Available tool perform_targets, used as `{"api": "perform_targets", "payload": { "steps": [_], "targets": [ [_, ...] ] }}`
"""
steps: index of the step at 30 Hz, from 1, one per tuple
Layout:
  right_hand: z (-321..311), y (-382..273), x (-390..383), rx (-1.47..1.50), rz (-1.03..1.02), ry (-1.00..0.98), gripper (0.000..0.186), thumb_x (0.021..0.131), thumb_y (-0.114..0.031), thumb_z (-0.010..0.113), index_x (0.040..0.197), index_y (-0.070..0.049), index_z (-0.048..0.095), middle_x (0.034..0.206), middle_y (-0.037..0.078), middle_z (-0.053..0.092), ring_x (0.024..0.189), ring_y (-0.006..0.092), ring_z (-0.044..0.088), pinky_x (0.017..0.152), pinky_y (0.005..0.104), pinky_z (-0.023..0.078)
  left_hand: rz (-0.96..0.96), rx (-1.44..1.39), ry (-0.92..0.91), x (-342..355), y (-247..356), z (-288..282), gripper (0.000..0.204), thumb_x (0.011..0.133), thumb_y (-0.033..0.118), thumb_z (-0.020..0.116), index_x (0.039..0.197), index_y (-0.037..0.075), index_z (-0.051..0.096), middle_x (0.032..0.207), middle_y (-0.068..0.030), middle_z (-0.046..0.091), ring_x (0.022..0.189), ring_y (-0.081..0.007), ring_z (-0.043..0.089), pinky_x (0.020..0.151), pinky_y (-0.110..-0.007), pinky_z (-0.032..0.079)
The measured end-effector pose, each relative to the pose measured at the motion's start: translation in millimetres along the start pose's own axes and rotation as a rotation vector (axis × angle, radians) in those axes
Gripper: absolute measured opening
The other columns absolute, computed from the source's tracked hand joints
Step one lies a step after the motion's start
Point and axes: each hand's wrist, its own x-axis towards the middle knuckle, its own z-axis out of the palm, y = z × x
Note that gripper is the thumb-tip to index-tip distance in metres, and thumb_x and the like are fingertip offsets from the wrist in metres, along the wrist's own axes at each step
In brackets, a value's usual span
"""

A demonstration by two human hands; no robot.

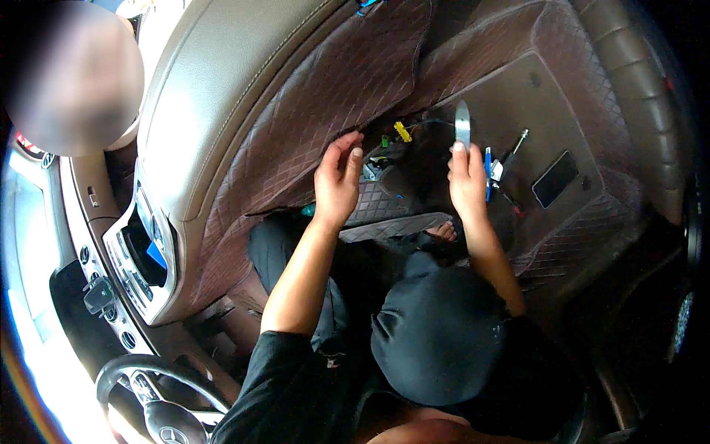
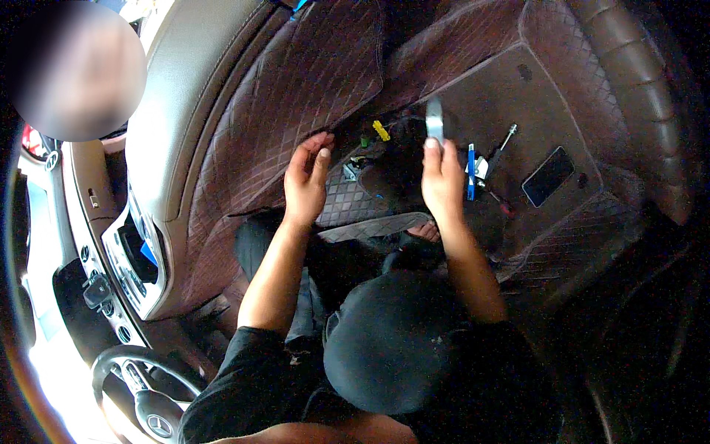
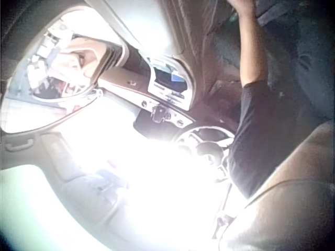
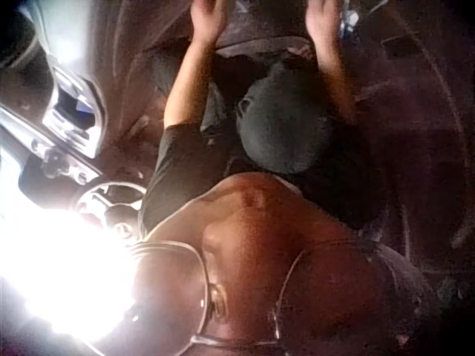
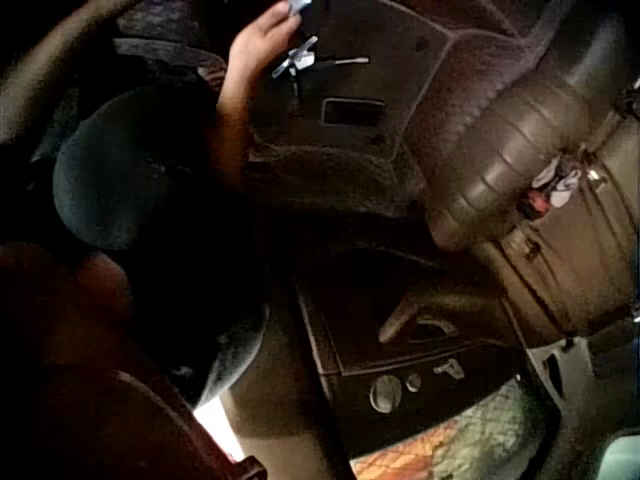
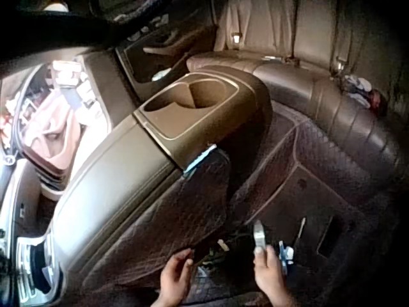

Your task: The person installs a blue LED light strip along the dashboard trim of a vehicle. Using a plastic prying tool, they tuck the strip into the dashboard gap and manage electrical wires in the footwell.

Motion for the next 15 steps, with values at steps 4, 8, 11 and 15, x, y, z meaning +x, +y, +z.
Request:
{"api": "perform_targets", "payload": {
  "steps": [4, 8, 11, 15],
  "targets": [
    [-15, 43, -12, -0.311, -0.055, 0.072, 0.036, 0.106, -0.036, 0.053, 0.110, -0.001, 0.057, 0.088, 0.026, 0.067, 0.082, 0.0464, 0.065, 0.073, 0.0513, 0.049, 0.208, 0.221, 0.035, 0, 31, -8, 0.027, 0.104, 0.010, 0.059, 0.128, -0.002, 0.061, 0.128, -0.0121, 0.067, 0.122, -0.0201, 0.061, 0.108, -0.034, 0.044],
    [-13, 59, -11, -0.451, 0.029, 0.063, 0.039, 0.100, -0.039, 0.060, 0.108, -0.001, 0.059, 0.083, 0.026, 0.067, 0.079, 0.0475, 0.065, 0.069, 0.0533, 0.048, 0.689, 0.295, 0.129, 26, 81, -5, 0.028, 0.094, 0.004, 0.066, 0.122, 0.000, 0.065, 0.125, -0.0182, 0.068, 0.119, -0.0331, 0.065, 0.103, -0.039, 0.049],
    [-9, 66, -3, -0.501, -0.073, 0.129, 0.039, 0.100, -0.040, 0.061, 0.104, -0.001, 0.058, 0.082, 0.025, 0.067, 0.078, 0.0485, 0.065, 0.068, 0.0538, 0.048, 0.619, 0.116, 0.101, 44, 93, -3, 0.031, 0.099, 0.004, 0.062, 0.129, 0.000, 0.061, 0.128, -0.0174, 0.068, 0.120, -0.0265, 0.065, 0.104, -0.037, 0.049],
    [-7, 75, 1, -0.512, -0.122, 0.165, 0.036, 0.099, -0.034, 0.065, 0.092, 0.000, 0.056, 0.074, 0.020, 0.062, 0.068, 0.0395, 0.062, 0.064, 0.0485, 0.046, 0.456, -0.169, 0.021, 51, 57, -12, 0.032, 0.107, 0.006, 0.050, 0.137, -0.003, 0.054, 0.129, -0.0184, 0.068, 0.117, -0.0249, 0.067, 0.102, -0.035, 0.051]
  ]
}}
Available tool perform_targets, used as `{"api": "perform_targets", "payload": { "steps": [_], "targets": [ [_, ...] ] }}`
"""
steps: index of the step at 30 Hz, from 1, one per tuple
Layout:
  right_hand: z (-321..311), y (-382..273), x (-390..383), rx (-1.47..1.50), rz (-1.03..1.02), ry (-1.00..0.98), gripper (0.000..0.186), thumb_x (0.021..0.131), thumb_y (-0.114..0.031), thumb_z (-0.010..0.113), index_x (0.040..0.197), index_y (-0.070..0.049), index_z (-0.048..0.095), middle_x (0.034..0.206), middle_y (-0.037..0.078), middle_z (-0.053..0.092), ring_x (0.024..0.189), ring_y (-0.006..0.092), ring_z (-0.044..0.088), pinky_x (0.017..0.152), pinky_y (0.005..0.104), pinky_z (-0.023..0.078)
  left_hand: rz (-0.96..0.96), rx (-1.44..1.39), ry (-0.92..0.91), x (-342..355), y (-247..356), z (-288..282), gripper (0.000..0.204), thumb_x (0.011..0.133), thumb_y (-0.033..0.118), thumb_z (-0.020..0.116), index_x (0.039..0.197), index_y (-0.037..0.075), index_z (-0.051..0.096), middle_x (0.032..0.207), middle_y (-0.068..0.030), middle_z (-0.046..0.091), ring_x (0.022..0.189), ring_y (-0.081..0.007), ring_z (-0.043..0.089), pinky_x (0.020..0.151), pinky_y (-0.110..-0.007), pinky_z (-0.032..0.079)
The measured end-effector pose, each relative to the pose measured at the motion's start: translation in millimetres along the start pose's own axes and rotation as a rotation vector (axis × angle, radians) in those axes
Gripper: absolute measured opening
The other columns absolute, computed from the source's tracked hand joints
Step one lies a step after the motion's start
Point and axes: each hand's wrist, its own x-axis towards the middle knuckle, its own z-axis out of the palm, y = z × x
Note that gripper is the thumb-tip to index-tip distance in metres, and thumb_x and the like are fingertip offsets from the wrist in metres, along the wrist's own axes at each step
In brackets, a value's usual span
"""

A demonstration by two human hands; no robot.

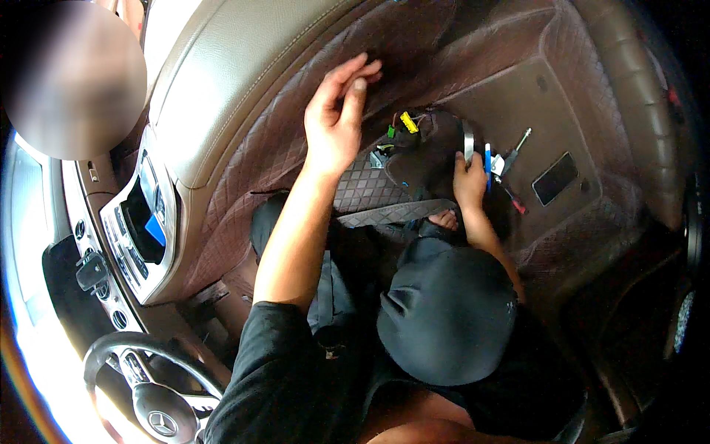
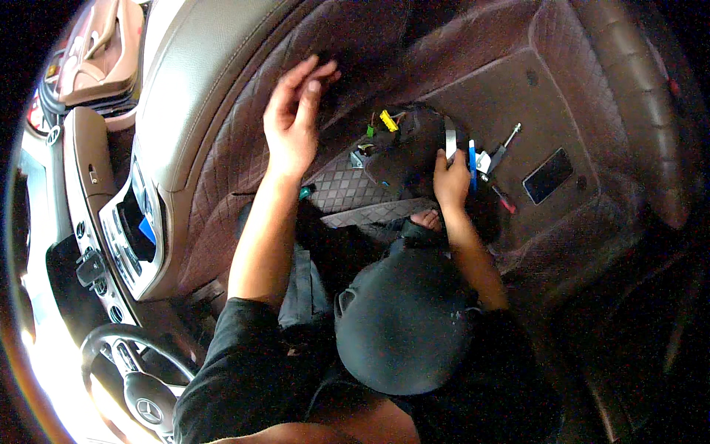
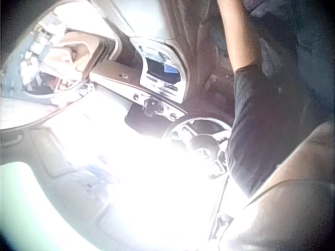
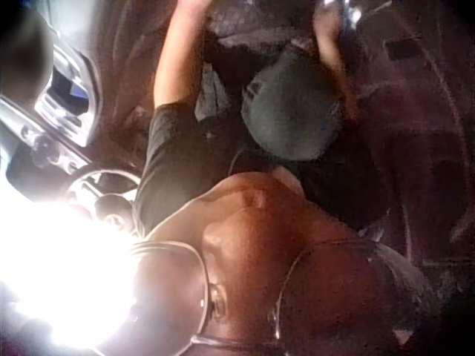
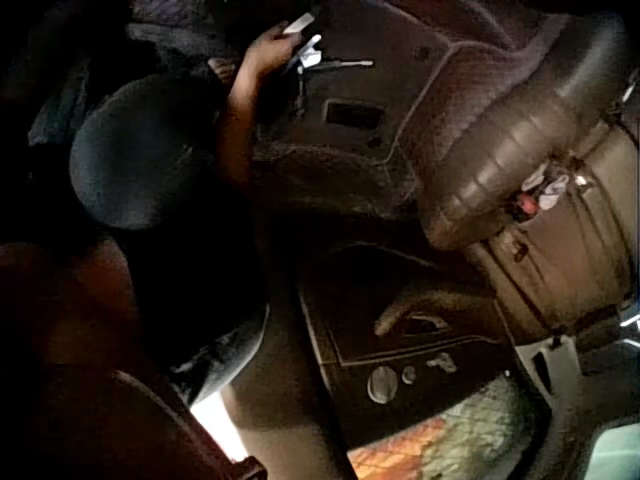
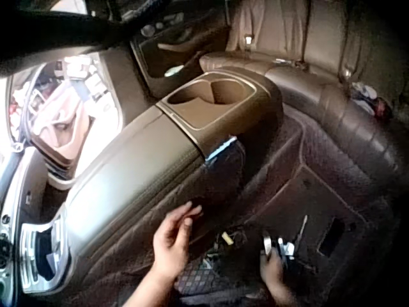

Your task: The person installs a blue LED light strip along the dashboard trim of a vehicle. Using a plastic prying tool, they tuck the strip into the dashboard gap and manage electrical wires in the footwell.

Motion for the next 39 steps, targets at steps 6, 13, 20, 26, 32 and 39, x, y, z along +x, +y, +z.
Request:
{"api": "perform_targets", "payload": {
  "steps": [6, 13, 20, 26, 32, 39],
  "targets": [
    [7, 6, 2, -0.007, 0.013, 0.013, 0.035, 0.096, -0.038, 0.064, 0.100, -0.003, 0.060, 0.084, 0.023, 0.070, 0.080, 0.0471, 0.067, 0.068, 0.0562, 0.050, -0.377, -0.176, 0.149, -65, -63, -4, 0.032, 0.106, 0.012, 0.055, 0.135, -0.004, 0.057, 0.127, -0.0175, 0.069, 0.115, -0.0254, 0.068, 0.098, -0.035, 0.053],
    [13, 8, -1, -0.146, 0.037, 0.034, 0.035, 0.095, -0.039, 0.062, 0.106, -0.006, 0.060, 0.085, 0.024, 0.071, 0.079, 0.0491, 0.068, 0.069, 0.0595, 0.051, -0.529, -0.132, 0.137, -85, -81, 2, 0.032, 0.104, 0.015, 0.061, 0.131, -0.002, 0.061, 0.125, -0.0127, 0.070, 0.117, -0.0184, 0.064, 0.105, -0.034, 0.048],
    [14, 6, -4, -0.170, -0.022, 0.134, 0.031, 0.094, -0.037, 0.064, 0.104, -0.007, 0.059, 0.080, 0.022, 0.070, 0.070, 0.0452, 0.068, 0.061, 0.0571, 0.052, -0.543, 0.450, -0.254, -111, -34, 24, 0.033, 0.098, 0.012, 0.065, 0.129, 0.001, 0.063, 0.129, -0.0212, 0.066, 0.122, -0.0331, 0.063, 0.103, -0.040, 0.048],
    [13, 6, -5, -0.130, 0.004, 0.129, 0.031, 0.093, -0.037, 0.065, 0.100, -0.007, 0.061, 0.082, 0.021, 0.071, 0.071, 0.0439, 0.069, 0.062, 0.0557, 0.053, 0.283, 0.852, -0.665, -37, 48, 26, 0.030, 0.086, 0.013, 0.074, 0.116, 0.008, 0.070, 0.127, -0.0094, 0.068, 0.125, -0.0325, 0.060, 0.100, -0.044, 0.049],
    [15, 6, -5, -0.184, 0.030, 0.127, 0.034, 0.094, -0.039, 0.063, 0.108, -0.007, 0.063, 0.084, 0.020, 0.072, 0.073, 0.0428, 0.070, 0.062, 0.0550, 0.055, 1.074, 1.449, -0.708, 103, 126, 57, 0.040, 0.087, 0.019, 0.063, 0.126, 0.016, 0.070, 0.136, -0.0031, 0.064, 0.130, -0.0269, 0.055, 0.109, -0.044, 0.042],
    [17, 9, -5, -0.166, 0.011, 0.149, 0.030, 0.095, -0.039, 0.064, 0.106, -0.011, 0.063, 0.081, 0.019, 0.071, 0.072, 0.0443, 0.068, 0.061, 0.0544, 0.052, 0.980, 1.820, -1.073, 145, 123, 68, 0.045, 0.091, 0.028, 0.052, 0.129, 0.007, 0.066, 0.146, -0.0066, 0.056, 0.142, -0.0312, 0.041, 0.124, -0.051, 0.024]
  ]
}}
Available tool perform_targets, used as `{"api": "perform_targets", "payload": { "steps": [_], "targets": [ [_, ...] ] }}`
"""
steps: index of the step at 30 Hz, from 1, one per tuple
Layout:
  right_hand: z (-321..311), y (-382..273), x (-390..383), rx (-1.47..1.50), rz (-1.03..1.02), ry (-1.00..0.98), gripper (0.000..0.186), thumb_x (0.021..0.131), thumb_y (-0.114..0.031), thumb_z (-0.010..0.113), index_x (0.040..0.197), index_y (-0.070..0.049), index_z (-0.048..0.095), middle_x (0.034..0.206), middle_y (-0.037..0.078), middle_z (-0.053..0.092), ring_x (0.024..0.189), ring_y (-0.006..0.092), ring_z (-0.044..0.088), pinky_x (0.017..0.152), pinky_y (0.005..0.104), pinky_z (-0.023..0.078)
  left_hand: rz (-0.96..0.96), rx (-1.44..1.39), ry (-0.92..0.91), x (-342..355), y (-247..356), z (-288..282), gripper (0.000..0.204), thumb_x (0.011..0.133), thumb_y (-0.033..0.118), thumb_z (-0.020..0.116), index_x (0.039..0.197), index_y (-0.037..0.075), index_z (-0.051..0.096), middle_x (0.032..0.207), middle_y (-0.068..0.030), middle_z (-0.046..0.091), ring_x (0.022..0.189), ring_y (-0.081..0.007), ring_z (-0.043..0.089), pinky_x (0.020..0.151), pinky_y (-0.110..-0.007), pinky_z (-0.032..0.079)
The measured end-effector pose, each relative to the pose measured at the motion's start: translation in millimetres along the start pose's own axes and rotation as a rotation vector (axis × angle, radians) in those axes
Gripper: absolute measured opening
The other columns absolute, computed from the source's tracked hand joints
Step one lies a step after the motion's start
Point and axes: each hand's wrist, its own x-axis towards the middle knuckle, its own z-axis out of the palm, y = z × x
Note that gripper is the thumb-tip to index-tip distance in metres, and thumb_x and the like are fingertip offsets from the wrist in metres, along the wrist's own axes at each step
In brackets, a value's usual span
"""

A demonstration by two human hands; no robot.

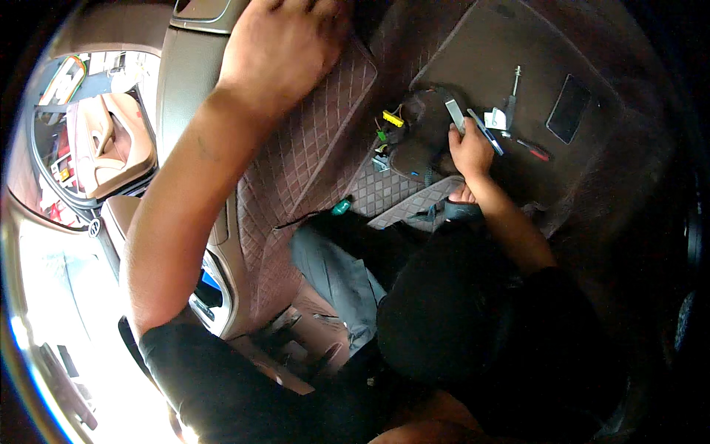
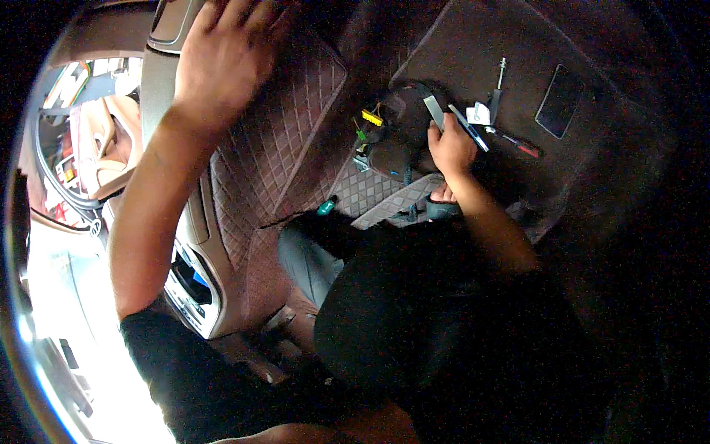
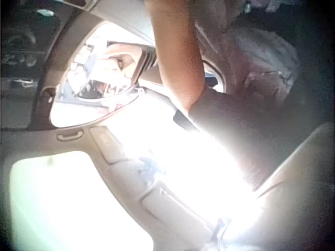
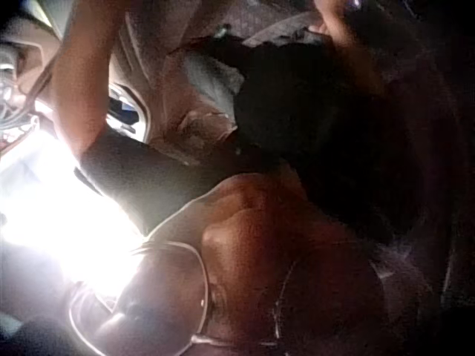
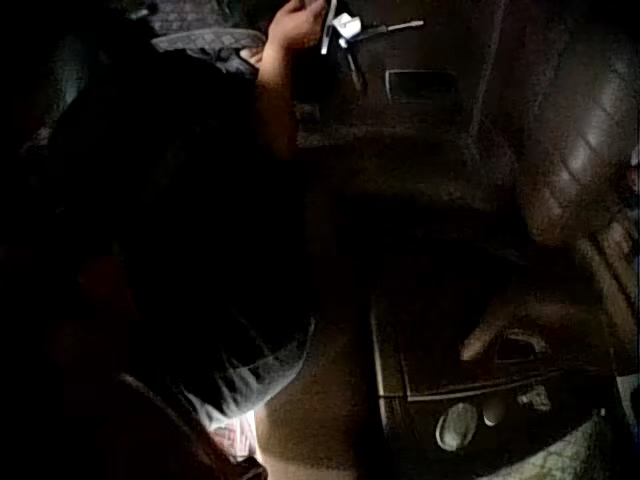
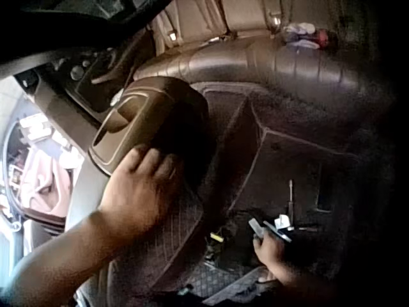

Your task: The person installs a blue LED light strip along the dashboard trim of a vehicle. Using a plastic prying tool, they tuck the strip into the dashboard gap and manage electrical wires in the footwell.

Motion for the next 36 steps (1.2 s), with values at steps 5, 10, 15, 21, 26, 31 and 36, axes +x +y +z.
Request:
{"api": "perform_targets", "payload": {
  "steps": [5, 10, 15, 21, 26, 31, 36],
  "targets": [
    [-2, 0, 0, 0.026, 0.002, -0.022, 0.030, 0.095, -0.038, 0.065, 0.105, -0.010, 0.063, 0.082, 0.019, 0.071, 0.073, 0.0442, 0.068, 0.061, 0.0542, 0.052, 0.039, -0.111, 0.441, -31, 12, 19, 0.032, 0.077, 0.012, 0.066, 0.107, 0.010, 0.076, 0.122, -0.0064, 0.070, 0.119, -0.0229, 0.062, 0.102, -0.040, 0.050],
    [-4, -2, 0, 0.063, -0.034, 0.018, 0.028, 0.095, -0.037, 0.065, 0.102, -0.010, 0.060, 0.079, 0.019, 0.070, 0.069, 0.0446, 0.067, 0.059, 0.0549, 0.051, 0.040, -0.174, 0.309, -59, 21, 22, 0.025, 0.075, 0.009, 0.065, 0.097, 0.005, 0.078, 0.125, -0.0092, 0.071, 0.124, -0.0245, 0.062, 0.110, -0.040, 0.048],
    [-4, -2, -1, 0.055, -0.048, 0.007, 0.029, 0.095, -0.037, 0.064, 0.105, -0.009, 0.059, 0.081, 0.019, 0.070, 0.071, 0.0442, 0.068, 0.060, 0.0551, 0.052, 0.064, -0.164, 0.281, -68, 17, 27, 0.020, 0.076, 0.009, 0.066, 0.092, 0.006, 0.077, 0.124, -0.0084, 0.072, 0.128, -0.0231, 0.061, 0.112, -0.040, 0.046],
    [-4, 0, -1, 0.020, -0.047, -0.011, 0.030, 0.096, -0.037, 0.063, 0.107, -0.010, 0.059, 0.082, 0.019, 0.071, 0.072, 0.0440, 0.068, 0.060, 0.0553, 0.052, 0.070, -0.262, 0.317, -73, 16, 16, 0.013, 0.076, 0.009, 0.067, 0.086, 0.006, 0.075, 0.128, -0.0085, 0.070, 0.128, -0.0268, 0.061, 0.109, -0.043, 0.049],
    [-3, 0, -1, 0.009, -0.026, -0.041, 0.030, 0.096, -0.037, 0.062, 0.107, -0.010, 0.059, 0.081, 0.020, 0.071, 0.071, 0.0448, 0.068, 0.060, 0.0561, 0.052, 0.114, -0.260, 0.383, -81, 6, 12, 0.016, 0.076, 0.014, 0.070, 0.089, 0.007, 0.075, 0.132, -0.0067, 0.067, 0.125, -0.0283, 0.062, 0.107, -0.043, 0.052],
    [-3, 1, 0, 0.013, -0.022, -0.051, 0.031, 0.096, -0.037, 0.062, 0.109, -0.009, 0.059, 0.083, 0.021, 0.071, 0.072, 0.0454, 0.069, 0.062, 0.0565, 0.052, 0.050, -0.227, 0.461, -64, -6, 7, 0.026, 0.077, 0.017, 0.071, 0.101, 0.010, 0.077, 0.137, 0.0011, 0.064, 0.124, -0.0242, 0.061, 0.106, -0.040, 0.051],
    [-4, 0, -1, 0.012, -0.041, -0.018, 0.031, 0.096, -0.037, 0.062, 0.109, -0.009, 0.060, 0.084, 0.022, 0.071, 0.075, 0.0462, 0.069, 0.063, 0.0566, 0.053, -0.047, 0.024, 0.334, -46, -35, -5, 0.040, 0.088, 0.022, 0.062, 0.126, 0.014, 0.070, 0.143, -0.0007, 0.058, 0.135, -0.0288, 0.049, 0.115, -0.047, 0.038]
  ]
}}
